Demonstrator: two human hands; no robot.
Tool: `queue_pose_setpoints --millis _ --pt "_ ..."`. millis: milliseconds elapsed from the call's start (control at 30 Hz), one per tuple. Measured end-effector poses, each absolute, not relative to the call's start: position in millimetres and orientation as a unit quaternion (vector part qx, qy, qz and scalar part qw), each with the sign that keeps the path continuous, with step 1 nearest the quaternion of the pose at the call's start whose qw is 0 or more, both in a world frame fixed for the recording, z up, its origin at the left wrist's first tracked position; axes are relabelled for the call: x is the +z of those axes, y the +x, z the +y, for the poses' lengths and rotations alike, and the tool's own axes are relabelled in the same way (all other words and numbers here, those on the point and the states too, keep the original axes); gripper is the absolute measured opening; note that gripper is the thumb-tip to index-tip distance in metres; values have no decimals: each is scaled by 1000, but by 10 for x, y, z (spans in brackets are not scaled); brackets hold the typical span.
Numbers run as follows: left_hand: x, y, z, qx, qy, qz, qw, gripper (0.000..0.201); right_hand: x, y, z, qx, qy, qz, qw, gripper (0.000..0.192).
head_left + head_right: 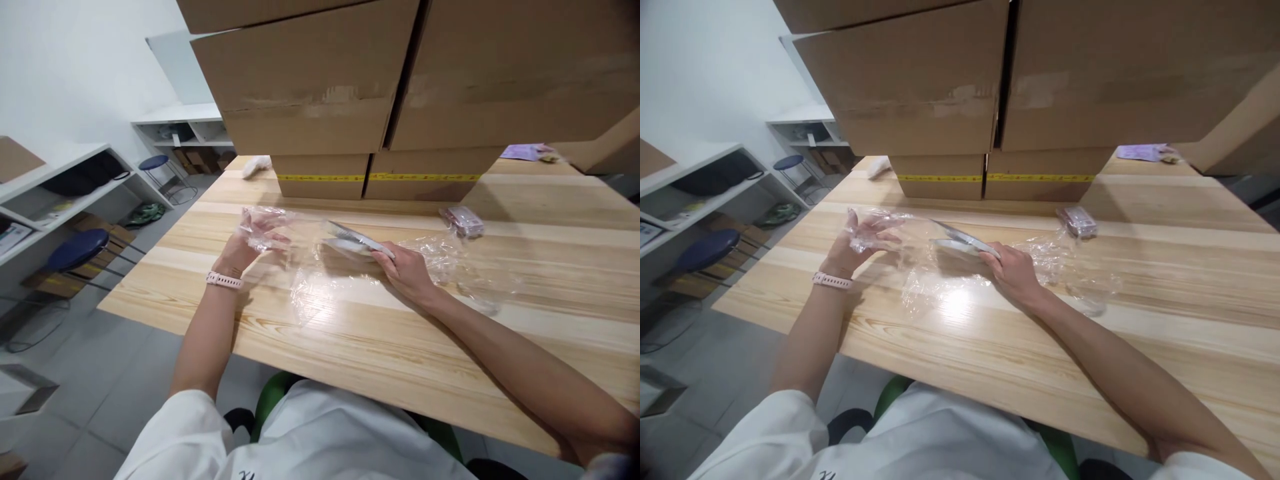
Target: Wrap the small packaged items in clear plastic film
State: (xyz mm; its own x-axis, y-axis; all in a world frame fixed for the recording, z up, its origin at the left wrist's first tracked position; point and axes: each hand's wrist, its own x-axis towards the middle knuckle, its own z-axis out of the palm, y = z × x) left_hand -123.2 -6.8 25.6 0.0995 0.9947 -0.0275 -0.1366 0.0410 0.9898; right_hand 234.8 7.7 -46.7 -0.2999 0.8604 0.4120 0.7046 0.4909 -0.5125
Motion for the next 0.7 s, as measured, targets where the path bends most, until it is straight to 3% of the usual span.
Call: queue_pose_setpoints --millis 133,267,367,467,533,700 --pt "255 -1180 -29 548 441 419 574 78 -381 2372 37 165 -522 -743 384 57" --pt "193 -1128 -31 542 455 433 559 66 -286 2362 -47 351 -517 -680 384 60" --pt "85 -981 -44 464 489 536 508 87 -249 2333 -103 533 -487 -596 353 57" --pt "3 -777 -78 381 533 616 437 107 -225 2316 -108 607 -467 -535 357 47" --pt "4 -705 -101 365 559 614 422 103 -215 2327 -77 612 -472 -524 357 47" --pt "180 -985 -103 444 517 616 394 69 -219 2376 29 632 -483 -503 336 50"
